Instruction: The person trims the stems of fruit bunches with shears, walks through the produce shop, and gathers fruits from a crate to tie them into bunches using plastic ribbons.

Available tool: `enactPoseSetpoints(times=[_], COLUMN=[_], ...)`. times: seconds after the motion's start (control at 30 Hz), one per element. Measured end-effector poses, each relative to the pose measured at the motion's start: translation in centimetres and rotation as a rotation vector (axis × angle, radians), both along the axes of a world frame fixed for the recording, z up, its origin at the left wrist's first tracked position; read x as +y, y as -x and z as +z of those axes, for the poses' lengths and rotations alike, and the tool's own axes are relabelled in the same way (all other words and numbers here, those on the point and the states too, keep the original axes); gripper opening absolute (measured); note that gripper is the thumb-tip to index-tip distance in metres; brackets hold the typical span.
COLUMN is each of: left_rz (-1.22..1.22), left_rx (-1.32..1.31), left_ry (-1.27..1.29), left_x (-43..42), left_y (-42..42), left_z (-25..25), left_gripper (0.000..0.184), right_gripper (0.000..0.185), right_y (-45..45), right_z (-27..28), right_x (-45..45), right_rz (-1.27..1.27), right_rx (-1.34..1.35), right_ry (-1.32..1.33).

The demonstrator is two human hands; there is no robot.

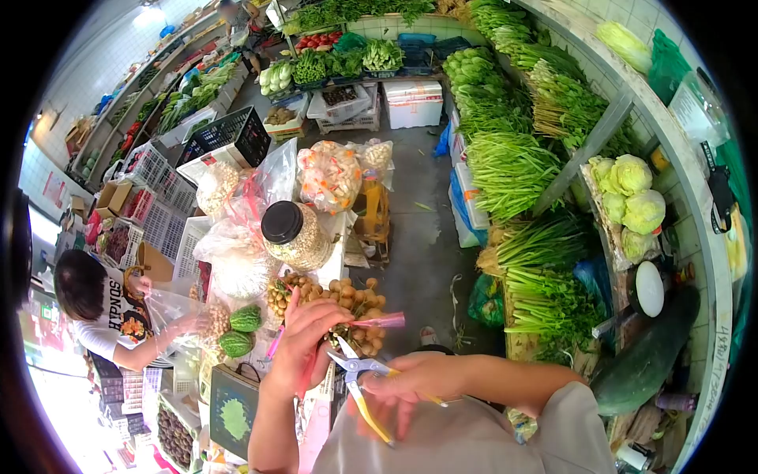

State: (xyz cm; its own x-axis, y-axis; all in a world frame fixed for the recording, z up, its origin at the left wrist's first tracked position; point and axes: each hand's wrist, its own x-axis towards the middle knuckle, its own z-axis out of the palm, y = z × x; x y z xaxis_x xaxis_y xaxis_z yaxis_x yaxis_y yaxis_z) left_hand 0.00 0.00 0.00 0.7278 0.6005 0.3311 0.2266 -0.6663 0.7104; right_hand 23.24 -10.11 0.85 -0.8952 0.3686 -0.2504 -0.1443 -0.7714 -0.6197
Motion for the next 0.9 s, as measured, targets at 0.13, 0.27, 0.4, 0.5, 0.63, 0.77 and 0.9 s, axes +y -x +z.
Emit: enactPoseSetpoints(times=[0.13,0.27,0.4,0.5,0.63,0.77,0.9], left_rz=[0.054,0.088,0.085,0.073,0.085,0.105,0.151], left_rx=[-0.019,-0.02,0.053,0.072,0.079,0.074,0.011], left_ry=[-0.068,-0.079,-0.099,-0.152,-0.166,-0.141,-0.077], left_x=[0.0,-0.8,-1.0,-0.9,-1.2,-1.2,-1.4], left_y=[-0.2,-0.3,-0.1,0.2,0.4,0.3,0.4], left_z=[0.5,0.1,0.2,-0.1,-0.5,-0.8,-1.3], left_gripper=[0.042,0.044,0.045,0.046,0.047,0.045,0.04], right_gripper=[0.054,0.054,0.059,0.058,0.05,0.043,0.044], right_y=[0.2,-0.3,-0.8,-0.5,-0.4,-0.3,-1.0], right_z=[-0.2,0.3,0.6,1.0,-0.5,0.7,1.3], right_x=[0.0,0.0,0.5,0.3,0.0,-0.5,-0.5], right_rz=[-0.065,-0.11,-0.049,-0.069,-0.187,-0.366,-0.203], right_rx=[0.064,0.032,0.063,0.066,0.006,-0.301,-0.11], right_ry=[0.014,0.042,0.159,0.206,0.209,0.085,-0.084])
